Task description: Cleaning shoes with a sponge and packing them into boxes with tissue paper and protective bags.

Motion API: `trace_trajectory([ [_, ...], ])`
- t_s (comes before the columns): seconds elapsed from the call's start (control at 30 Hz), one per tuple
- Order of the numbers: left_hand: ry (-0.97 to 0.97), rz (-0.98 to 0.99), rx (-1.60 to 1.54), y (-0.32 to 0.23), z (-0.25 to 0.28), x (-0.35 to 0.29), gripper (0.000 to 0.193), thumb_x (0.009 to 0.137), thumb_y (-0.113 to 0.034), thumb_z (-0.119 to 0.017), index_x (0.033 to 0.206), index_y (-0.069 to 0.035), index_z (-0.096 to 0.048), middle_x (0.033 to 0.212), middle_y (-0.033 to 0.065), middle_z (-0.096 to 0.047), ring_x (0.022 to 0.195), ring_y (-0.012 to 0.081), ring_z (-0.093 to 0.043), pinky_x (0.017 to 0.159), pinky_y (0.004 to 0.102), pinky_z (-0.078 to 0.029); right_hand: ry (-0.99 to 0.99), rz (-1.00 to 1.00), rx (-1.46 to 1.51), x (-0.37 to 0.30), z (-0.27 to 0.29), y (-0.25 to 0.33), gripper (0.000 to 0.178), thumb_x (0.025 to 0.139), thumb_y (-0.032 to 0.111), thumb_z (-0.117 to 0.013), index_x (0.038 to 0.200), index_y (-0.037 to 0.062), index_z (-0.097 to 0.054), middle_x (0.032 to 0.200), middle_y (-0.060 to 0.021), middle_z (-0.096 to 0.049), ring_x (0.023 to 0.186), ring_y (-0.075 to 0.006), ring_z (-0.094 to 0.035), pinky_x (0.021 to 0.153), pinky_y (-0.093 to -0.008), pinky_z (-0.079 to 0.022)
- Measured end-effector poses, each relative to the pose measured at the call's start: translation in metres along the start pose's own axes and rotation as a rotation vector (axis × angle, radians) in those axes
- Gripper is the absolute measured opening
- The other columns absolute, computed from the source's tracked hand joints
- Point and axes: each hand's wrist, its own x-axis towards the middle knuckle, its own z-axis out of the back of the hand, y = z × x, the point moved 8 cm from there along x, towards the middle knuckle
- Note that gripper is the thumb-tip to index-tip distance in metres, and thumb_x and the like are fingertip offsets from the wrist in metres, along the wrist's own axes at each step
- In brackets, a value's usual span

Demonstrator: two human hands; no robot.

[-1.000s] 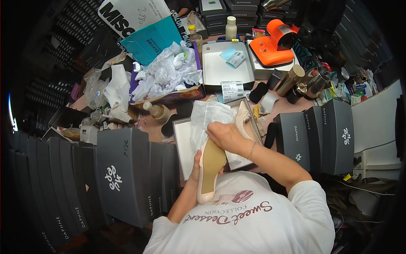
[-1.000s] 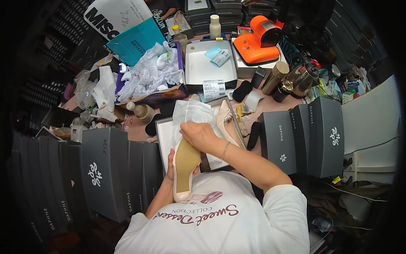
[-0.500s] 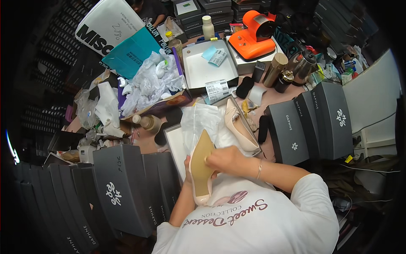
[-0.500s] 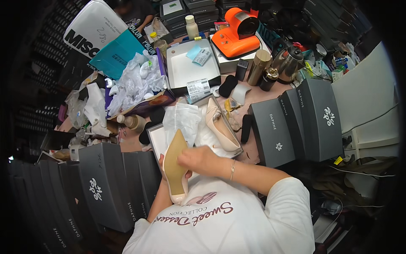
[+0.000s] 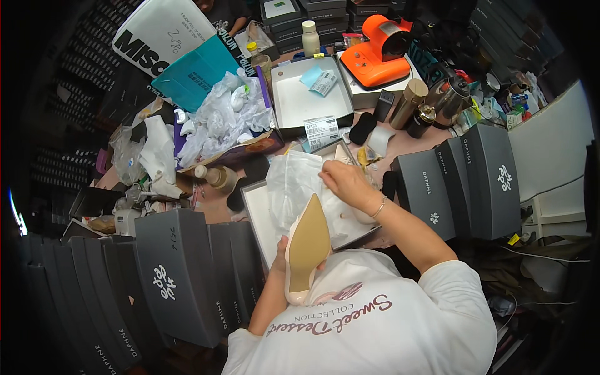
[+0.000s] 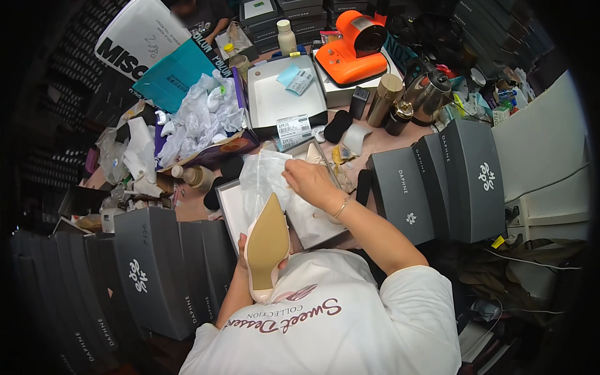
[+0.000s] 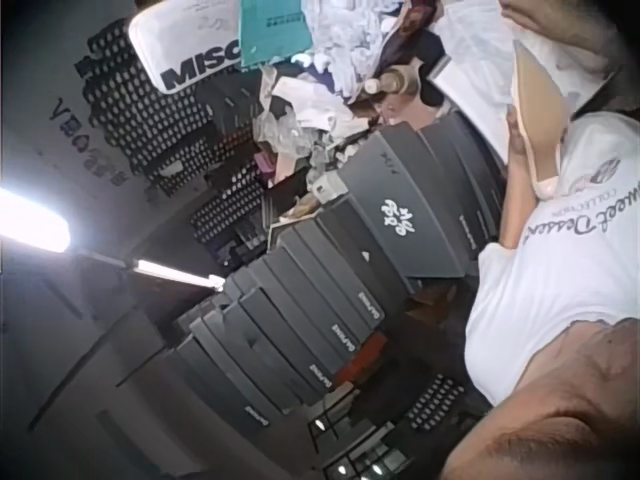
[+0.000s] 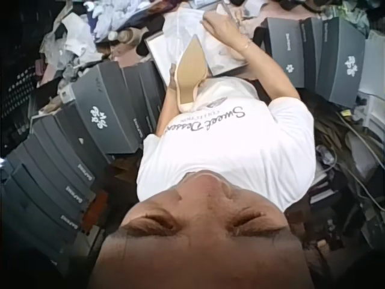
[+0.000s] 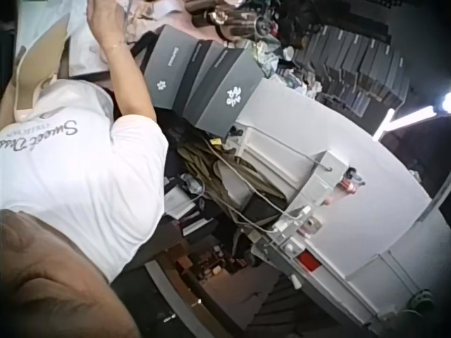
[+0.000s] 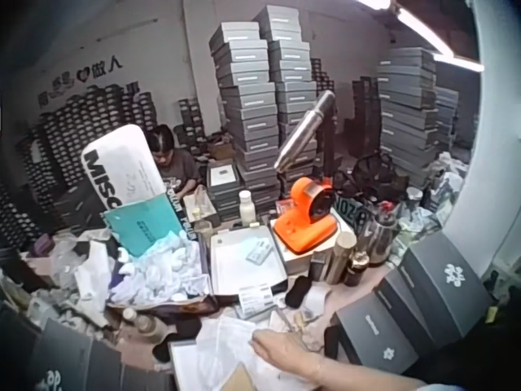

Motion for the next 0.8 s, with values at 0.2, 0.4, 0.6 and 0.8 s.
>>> trace_trajectory([
  [0.2, -0.209, 0.029, -0.135, 0.009, 0.054, -0.032, 0.088, 0.085, -0.078, -0.024, 0.131, -0.006, -0.046, 0.101, 0.0257, -0.059, 0.062, 0.0300, -0.061, 0.051, 0.0359, -0.051, -0.002, -0.235, -0.391, -0.024, 0.045, -0.091, 0.023, 0.085, 0.021, -0.064, 0.095, 0.0026, -0.056, 0.089, -0.0189, -0.060, 0.082, -0.0396, -0.059, 0.073, -0.0455, -0.048],
  [0.4, -0.551, 0.055, -0.030, 0.030, 0.129, -0.074, 0.056, 0.095, -0.046, -0.045, 0.132, -0.004, -0.044, 0.107, 0.0225, -0.059, 0.072, 0.0265, -0.064, 0.059, 0.0344, -0.056, 0.403, -0.472, -0.242, -0.118, -0.046, -0.083, 0.034, 0.078, 0.022, -0.071, 0.094, -0.0020, -0.053, 0.095, -0.0201, -0.058, 0.088, -0.0398, -0.059, 0.078, -0.0464, -0.048],
  [0.6, -0.578, -0.247, 0.028, -0.024, 0.096, -0.039, 0.054, 0.091, -0.004, -0.056, 0.140, -0.010, -0.033, 0.111, 0.0069, -0.059, 0.088, 0.0146, -0.064, 0.075, 0.0284, -0.055, 0.263, -0.427, -0.226, -0.116, -0.058, -0.093, 0.028, 0.073, 0.011, -0.067, 0.092, -0.0023, -0.051, 0.093, -0.0219, -0.057, 0.087, -0.0411, -0.059, 0.078, -0.0454, -0.048],
  [0.8, -0.641, -0.178, 0.172, -0.019, 0.118, -0.046, 0.044, 0.091, -0.003, -0.052, 0.134, -0.003, -0.044, 0.102, 0.0060, -0.063, 0.081, 0.0138, -0.063, 0.068, 0.0236, -0.051, 0.257, -0.392, -0.209, -0.107, -0.022, -0.047, 0.030, 0.074, 0.015, -0.068, 0.093, -0.0021, -0.052, 0.087, -0.0224, -0.057, 0.083, -0.0415, -0.057, 0.073, -0.0477, -0.046],
])
